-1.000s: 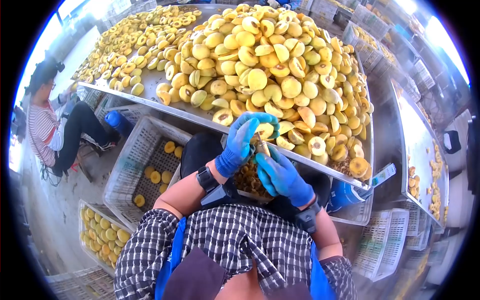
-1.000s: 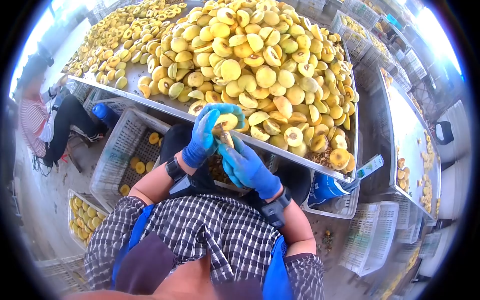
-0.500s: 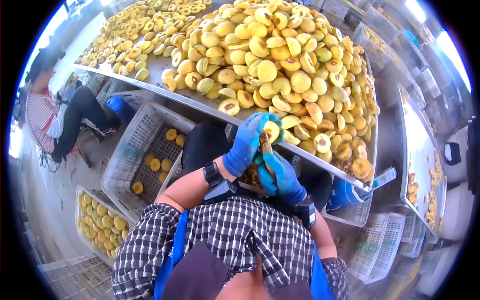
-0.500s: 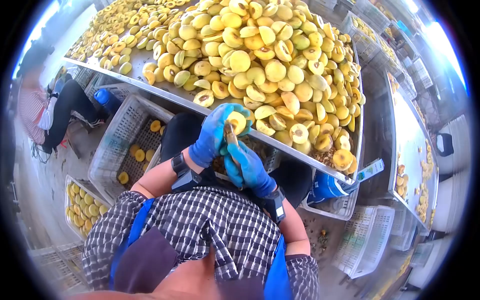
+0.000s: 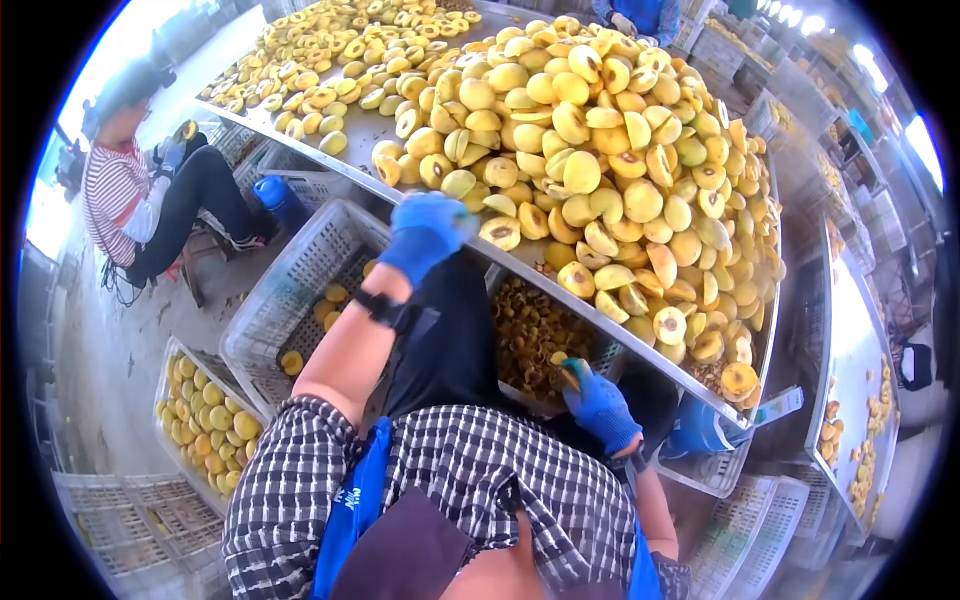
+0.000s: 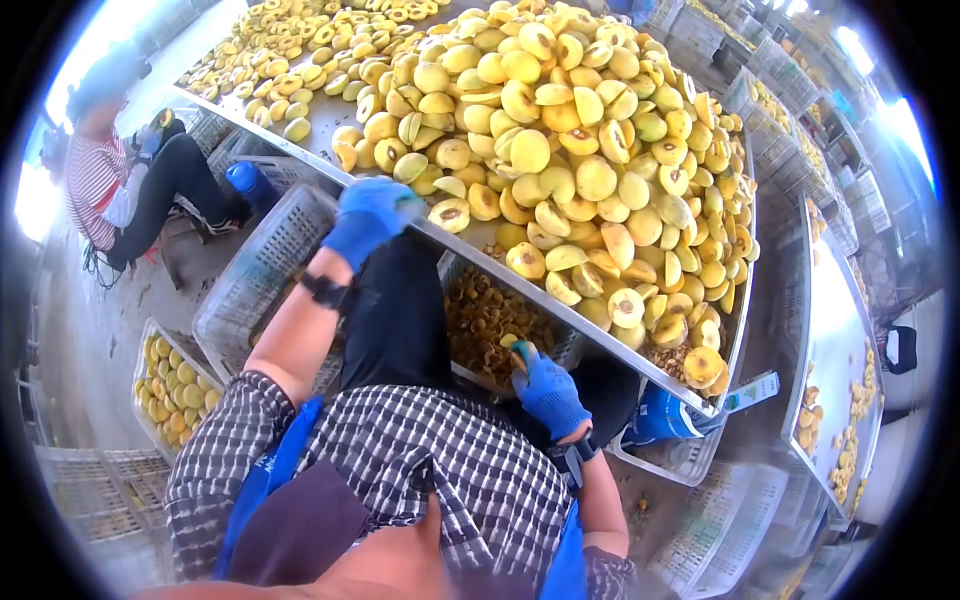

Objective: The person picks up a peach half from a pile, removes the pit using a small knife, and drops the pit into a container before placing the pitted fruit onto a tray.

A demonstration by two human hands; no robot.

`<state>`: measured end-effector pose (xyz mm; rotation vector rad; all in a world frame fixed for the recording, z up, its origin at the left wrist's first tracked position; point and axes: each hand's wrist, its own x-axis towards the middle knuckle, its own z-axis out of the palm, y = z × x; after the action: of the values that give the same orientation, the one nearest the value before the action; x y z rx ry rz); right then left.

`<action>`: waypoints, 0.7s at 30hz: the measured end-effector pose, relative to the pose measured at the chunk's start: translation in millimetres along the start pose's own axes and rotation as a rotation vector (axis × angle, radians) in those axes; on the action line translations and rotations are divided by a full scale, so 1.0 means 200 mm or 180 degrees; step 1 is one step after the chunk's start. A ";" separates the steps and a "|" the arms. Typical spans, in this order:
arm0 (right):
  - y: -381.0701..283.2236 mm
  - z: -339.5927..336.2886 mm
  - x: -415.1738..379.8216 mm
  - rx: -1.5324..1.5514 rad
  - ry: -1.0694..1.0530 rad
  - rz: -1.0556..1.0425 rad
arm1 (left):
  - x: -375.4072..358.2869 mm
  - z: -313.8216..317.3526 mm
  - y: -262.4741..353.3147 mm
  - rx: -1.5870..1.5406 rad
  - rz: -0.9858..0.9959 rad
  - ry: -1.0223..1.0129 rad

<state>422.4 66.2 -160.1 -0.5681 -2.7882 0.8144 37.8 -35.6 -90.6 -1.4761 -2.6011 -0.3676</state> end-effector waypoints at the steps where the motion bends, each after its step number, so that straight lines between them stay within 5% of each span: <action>1: 0.02 0.01 0.01 -0.0064 -0.0045 0.0043 | 0.07 0.02 0.07 0.0150 0.0116 -0.0311; 6: -0.02 -0.05 -0.02 -0.0392 -0.0314 0.0397 | 0.25 0.27 0.19 -0.0679 0.0294 -0.1016; 9: 0.13 0.02 -0.04 0.0995 0.0135 -0.0092 | 0.25 0.25 0.27 -0.1248 0.0482 -0.1249; 12: -0.14 -0.25 0.02 0.2525 -0.0514 0.1823 | 0.18 0.19 0.36 -0.2587 -0.0053 -0.0552; 14: 0.08 -0.05 0.02 0.2137 0.0233 0.0833 | 0.15 0.20 0.43 -0.4514 -0.0273 -0.0706; 16: -0.15 -0.21 0.11 0.3010 0.0226 0.1321 | 0.05 0.06 0.56 -0.6626 -0.0783 -0.1141; 21: -0.36 -0.26 0.34 0.3666 0.1228 0.1163 | -0.05 0.12 0.77 -0.7212 -0.0142 -0.1295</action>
<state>352.6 62.9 -72.0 -0.8358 -1.4857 1.8771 175.1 37.7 -93.9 -1.3546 -1.3512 -3.8698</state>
